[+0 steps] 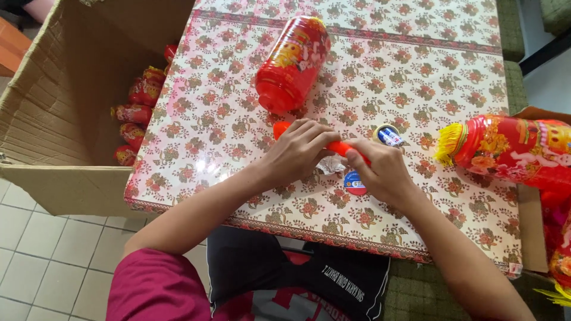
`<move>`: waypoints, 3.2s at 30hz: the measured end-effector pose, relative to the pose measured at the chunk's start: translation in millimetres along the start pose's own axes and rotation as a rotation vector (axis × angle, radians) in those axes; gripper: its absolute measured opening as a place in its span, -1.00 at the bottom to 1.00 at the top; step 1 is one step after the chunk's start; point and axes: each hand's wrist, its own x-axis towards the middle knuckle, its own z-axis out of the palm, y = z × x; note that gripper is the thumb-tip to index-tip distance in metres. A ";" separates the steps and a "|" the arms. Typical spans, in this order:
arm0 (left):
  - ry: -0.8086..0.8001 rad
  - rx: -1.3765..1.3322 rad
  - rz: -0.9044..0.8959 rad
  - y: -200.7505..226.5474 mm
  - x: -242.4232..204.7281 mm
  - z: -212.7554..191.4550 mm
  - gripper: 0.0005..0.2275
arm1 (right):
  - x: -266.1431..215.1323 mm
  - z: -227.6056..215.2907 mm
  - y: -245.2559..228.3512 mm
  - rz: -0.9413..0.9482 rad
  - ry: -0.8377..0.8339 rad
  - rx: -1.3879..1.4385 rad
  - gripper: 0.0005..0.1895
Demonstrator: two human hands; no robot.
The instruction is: Assembling red plastic lanterns by attaching orange handles and applying decorative stickers
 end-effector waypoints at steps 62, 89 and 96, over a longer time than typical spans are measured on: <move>-0.124 -0.347 -0.260 22.9 0.1 -3.7 -0.50 | -3.5 18.8 9.5 -0.209 0.281 -0.044 -0.53; 0.196 -0.322 -0.277 16.9 13.5 -36.0 -0.73 | 19.4 -65.4 30.6 0.196 -0.448 -0.539 -0.38; 0.193 -0.316 -0.319 20.4 13.3 -34.8 -0.70 | 16.0 -72.8 35.5 0.145 -0.419 -0.447 -0.49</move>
